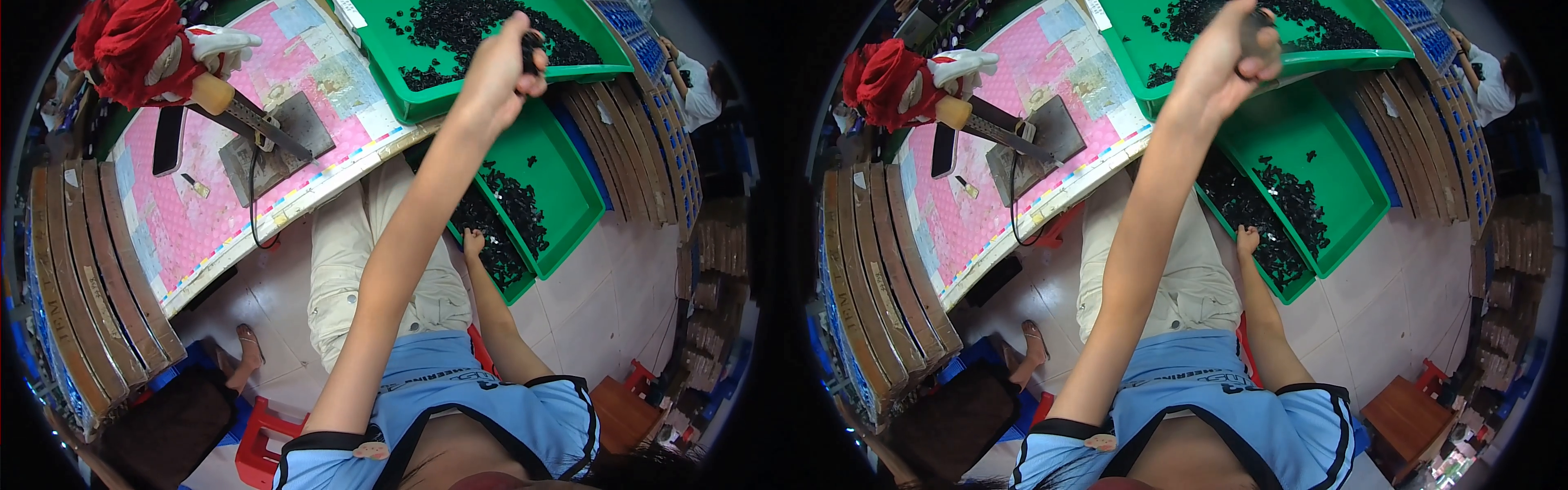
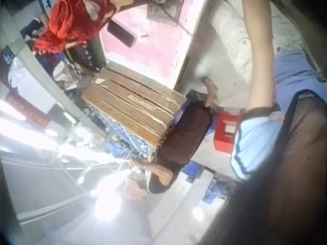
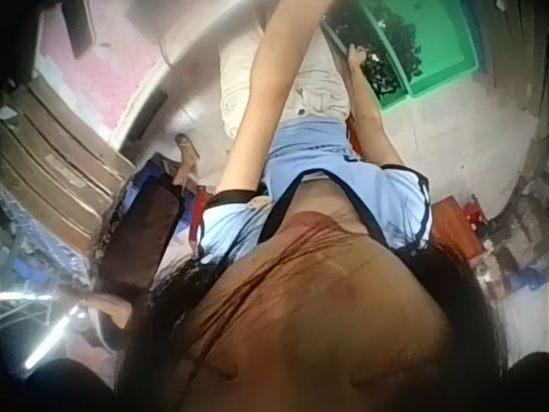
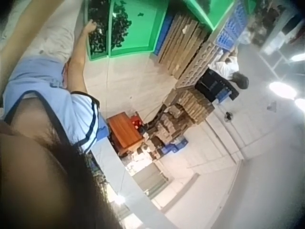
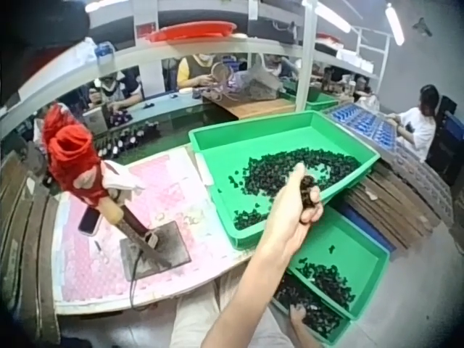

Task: The person assembles small black plastic components by hand at a workbench, taking parts from trays and cardboard boxes and pressing them together with a manual press.

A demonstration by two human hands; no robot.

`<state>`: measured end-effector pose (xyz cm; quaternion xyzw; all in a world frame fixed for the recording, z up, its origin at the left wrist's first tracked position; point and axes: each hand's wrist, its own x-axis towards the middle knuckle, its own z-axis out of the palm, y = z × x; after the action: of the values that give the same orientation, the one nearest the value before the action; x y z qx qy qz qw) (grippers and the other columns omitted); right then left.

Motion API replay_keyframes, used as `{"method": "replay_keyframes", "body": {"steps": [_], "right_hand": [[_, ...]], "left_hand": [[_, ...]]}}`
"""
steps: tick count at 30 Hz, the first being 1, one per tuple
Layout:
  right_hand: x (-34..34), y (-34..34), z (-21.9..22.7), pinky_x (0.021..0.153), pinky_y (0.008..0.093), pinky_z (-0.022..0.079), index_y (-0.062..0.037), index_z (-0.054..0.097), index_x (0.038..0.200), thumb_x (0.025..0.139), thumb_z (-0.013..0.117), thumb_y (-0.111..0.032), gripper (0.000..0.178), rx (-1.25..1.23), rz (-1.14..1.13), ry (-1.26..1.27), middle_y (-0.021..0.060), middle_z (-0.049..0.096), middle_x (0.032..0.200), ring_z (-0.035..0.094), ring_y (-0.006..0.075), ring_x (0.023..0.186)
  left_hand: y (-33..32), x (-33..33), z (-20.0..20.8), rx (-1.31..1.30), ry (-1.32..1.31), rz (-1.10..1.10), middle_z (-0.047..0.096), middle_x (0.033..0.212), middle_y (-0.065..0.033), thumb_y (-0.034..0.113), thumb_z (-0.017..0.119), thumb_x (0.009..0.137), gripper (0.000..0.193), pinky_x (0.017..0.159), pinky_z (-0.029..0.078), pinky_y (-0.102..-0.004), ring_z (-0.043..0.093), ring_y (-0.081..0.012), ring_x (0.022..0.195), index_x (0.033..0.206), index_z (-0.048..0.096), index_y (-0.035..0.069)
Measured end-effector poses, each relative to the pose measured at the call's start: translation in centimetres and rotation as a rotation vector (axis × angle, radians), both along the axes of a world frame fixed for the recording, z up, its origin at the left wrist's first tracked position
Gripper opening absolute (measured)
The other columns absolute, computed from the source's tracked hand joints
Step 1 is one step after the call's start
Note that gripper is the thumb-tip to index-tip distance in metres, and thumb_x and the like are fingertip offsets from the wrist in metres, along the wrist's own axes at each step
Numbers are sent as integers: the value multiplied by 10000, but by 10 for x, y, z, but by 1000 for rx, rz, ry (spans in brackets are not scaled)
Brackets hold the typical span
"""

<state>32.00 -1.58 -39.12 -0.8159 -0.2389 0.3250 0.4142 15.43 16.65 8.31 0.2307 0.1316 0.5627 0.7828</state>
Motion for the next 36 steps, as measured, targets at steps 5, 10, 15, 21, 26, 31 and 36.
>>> {"method": "replay_keyframes", "body": {"steps": [5,10,15,21,26,31,36], "right_hand": [[-8,0,-1,475,238,418,25,474,803,673,615,-110,235,-53,88,-15,17,478,538,499,106,480],[28,-8,-62,494,232,421,22,485,786,676,608,-132,227,-73,106,-165,13,479,546,497,109,483],[32,-6,-58,498,231,419,23,493,777,676,603,-141,222,-64,187,-227,18,489,548,500,114,484],[12,-2,-13,525,279,407,21,512,673,638,625,-217,266,-81,124,-302,37,509,543,496,143,498],[15,-5,-15,486,268,406,-19,460,580,647,610,-178,229,-56,88,-195,29,488,516,493,132,468],[30,-7,-24,449,251,407,-56,397,558,656,594,-124,230,24,48,-36,19,472,515,495,121,442],[18,-4,-15,477,238,382,-33,434,613,676,573,-119,175,28,102,-93,7,452,537,456,104,476]], "left_hand": [[-64,-9,7,4,87,-183,422,506,-16,331,403,860,299,349,228,-185,278,-56,370,786,439,44],[-130,-31,-2,103,330,-357,420,493,13,371,362,871,337,394,275,-184,363,-41,430,755,437,63],[-191,-111,-15,-184,357,-314,366,517,29,369,340,873,344,372,214,-171,296,-23,398,738,429,65],[-212,-248,-43,-250,246,498,309,433,62,318,344,888,277,367,186,-198,227,-43,348,742,416,94],[-181,-361,-84,-250,1260,1237,432,529,0,314,414,865,300,412,287,-210,347,-67,432,768,480,38],[-167,-381,-92,-56,1939,1298,523,600,-122,193,502,816,201,523,405,-307,489,-186,522,822,513,-8],[-169,-383,-98,135,2125,1299,541,681,-147,151,537,773,144,602,417,-307,524,-267,597,826,533,17]]}}
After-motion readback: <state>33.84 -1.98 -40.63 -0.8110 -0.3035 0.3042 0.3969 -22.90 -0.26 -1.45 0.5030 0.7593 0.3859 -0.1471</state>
